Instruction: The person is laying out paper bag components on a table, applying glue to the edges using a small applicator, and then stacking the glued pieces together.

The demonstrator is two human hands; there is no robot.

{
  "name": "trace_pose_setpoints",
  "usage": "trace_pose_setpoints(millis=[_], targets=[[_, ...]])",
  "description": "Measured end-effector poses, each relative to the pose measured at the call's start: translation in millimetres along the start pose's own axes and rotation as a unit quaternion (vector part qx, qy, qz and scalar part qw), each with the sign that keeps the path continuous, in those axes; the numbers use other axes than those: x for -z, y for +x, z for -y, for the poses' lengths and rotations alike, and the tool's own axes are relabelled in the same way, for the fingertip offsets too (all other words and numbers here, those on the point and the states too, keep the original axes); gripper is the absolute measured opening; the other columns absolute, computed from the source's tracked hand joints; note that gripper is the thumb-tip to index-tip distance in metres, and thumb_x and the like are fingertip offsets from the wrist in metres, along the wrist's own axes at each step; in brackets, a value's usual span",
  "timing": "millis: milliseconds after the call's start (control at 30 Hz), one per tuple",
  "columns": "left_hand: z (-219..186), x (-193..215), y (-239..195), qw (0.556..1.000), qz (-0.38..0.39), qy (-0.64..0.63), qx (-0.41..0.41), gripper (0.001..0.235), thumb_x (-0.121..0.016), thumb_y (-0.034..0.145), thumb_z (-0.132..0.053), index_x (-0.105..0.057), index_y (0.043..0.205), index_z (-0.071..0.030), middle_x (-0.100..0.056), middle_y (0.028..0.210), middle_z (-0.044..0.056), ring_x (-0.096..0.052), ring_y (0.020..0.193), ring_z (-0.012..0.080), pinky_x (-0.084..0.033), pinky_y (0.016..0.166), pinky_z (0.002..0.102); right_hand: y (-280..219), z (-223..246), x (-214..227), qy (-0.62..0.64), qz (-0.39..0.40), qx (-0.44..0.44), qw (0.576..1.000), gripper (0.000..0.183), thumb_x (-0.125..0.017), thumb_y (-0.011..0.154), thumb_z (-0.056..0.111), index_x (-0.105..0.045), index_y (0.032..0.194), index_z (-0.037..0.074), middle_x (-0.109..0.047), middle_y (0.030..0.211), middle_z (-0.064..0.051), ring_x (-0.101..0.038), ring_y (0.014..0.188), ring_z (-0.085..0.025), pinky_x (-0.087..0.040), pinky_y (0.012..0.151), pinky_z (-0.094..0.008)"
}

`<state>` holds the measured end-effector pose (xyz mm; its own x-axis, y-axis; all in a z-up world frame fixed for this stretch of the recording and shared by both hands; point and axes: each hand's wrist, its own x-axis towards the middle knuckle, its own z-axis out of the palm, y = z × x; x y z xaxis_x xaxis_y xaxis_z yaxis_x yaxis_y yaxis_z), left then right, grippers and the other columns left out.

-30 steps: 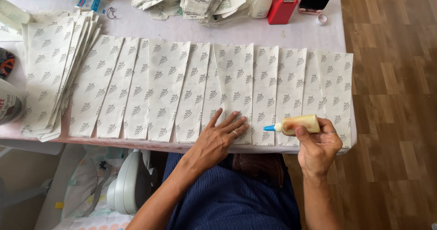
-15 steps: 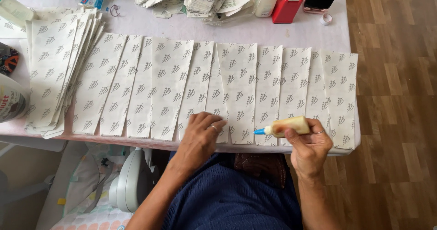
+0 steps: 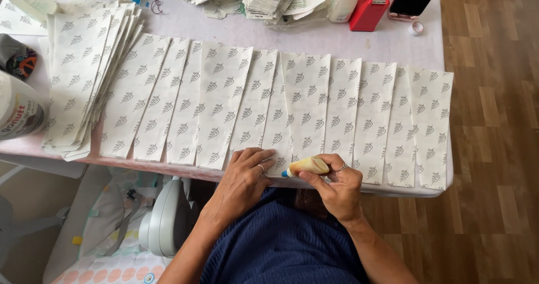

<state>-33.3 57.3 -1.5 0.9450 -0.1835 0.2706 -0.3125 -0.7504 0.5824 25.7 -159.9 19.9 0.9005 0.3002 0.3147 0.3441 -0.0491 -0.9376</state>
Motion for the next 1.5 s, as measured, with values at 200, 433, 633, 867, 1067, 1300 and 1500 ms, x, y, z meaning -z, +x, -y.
trace_pose_setpoints(millis=[200,433,633,867,1067,1300,1500], targets=[[0,2,0,0.999,-0.024,-0.03,0.003,0.033,-0.084,0.074,-0.014,-0.076,0.105,-0.004,-0.073,0.116,0.009,-0.062,0.115,0.0289,-0.043,0.098,0.042,2,-18,-14,-0.013,0.048,0.042,0.998,0.021,-0.084,0.077,-0.006,-0.068,0.091,-0.007,-0.08,0.082,-0.021,-0.081,0.079,-0.027,-0.064,0.071,-0.033],[-1,2,1,0.998,-0.035,-0.047,0.011,0.029,-0.081,0.082,-0.018,-0.076,0.108,-0.007,-0.073,0.118,0.006,-0.062,0.115,0.0258,-0.042,0.098,0.04,3,4,1,0.007,0.042,0.027,0.999,0.018,-0.079,0.079,-0.008,-0.068,0.094,-0.008,-0.079,0.083,-0.026,-0.08,0.078,-0.03,-0.066,0.07,-0.039],[1,-14,2,0.995,-0.085,-0.035,0.025,0.016,-0.079,0.083,-0.013,-0.078,0.098,-0.008,-0.076,0.107,0.004,-0.065,0.107,0.0235,-0.044,0.094,0.037,-3,-2,17,0.019,-0.005,-0.001,1.0,0.02,-0.078,0.083,-0.006,-0.063,0.096,-0.009,-0.08,0.086,-0.022,-0.077,0.087,-0.024,-0.063,0.076,-0.034],[-5,-10,2,0.993,-0.109,-0.031,0.025,0.016,-0.064,0.092,-0.003,-0.078,0.093,-0.009,-0.077,0.104,0.004,-0.067,0.104,0.0236,-0.045,0.091,0.035,-4,-19,-12,0.012,0.021,0.037,0.999,0.021,-0.081,0.077,-0.01,-0.067,0.092,-0.01,-0.078,0.082,-0.025,-0.08,0.078,-0.03,-0.065,0.07,-0.037],[-2,-11,2,0.993,-0.112,-0.037,0.017,0.028,-0.052,0.093,0.003,-0.077,0.093,-0.009,-0.077,0.106,0.004,-0.067,0.105,0.0244,-0.044,0.09,0.035,-3,-5,-8,0.016,0.012,0.03,0.999,0.021,-0.079,0.077,-0.011,-0.069,0.095,-0.01,-0.078,0.082,-0.026,-0.081,0.077,-0.031,-0.065,0.072,-0.039],[-7,8,1,0.993,-0.107,-0.043,0.02,0.031,-0.05,0.095,0.004,-0.078,0.101,-0.008,-0.075,0.107,0.007,-0.061,0.108,0.0243,-0.044,0.086,0.034,-12,-19,31,0.036,-0.023,-0.011,0.999,0.02,-0.076,0.084,-0.006,-0.061,0.099,-0.009,-0.079,0.087,-0.025,-0.079,0.083,-0.027,-0.064,0.078,-0.037],[33,30,-19,0.993,-0.087,0.076,0.01,0.007,-0.071,0.088,-0.005,-0.078,0.091,-0.006,-0.075,0.1,0.007,-0.062,0.103,0.0252,-0.045,0.09,0.038,3,-9,-13,0.055,0.001,0.022,0.998,0.022,-0.078,0.081,-0.009,-0.063,0.097,-0.01,-0.078,0.086,-0.028,-0.079,0.079,-0.029,-0.065,0.074,-0.038]])
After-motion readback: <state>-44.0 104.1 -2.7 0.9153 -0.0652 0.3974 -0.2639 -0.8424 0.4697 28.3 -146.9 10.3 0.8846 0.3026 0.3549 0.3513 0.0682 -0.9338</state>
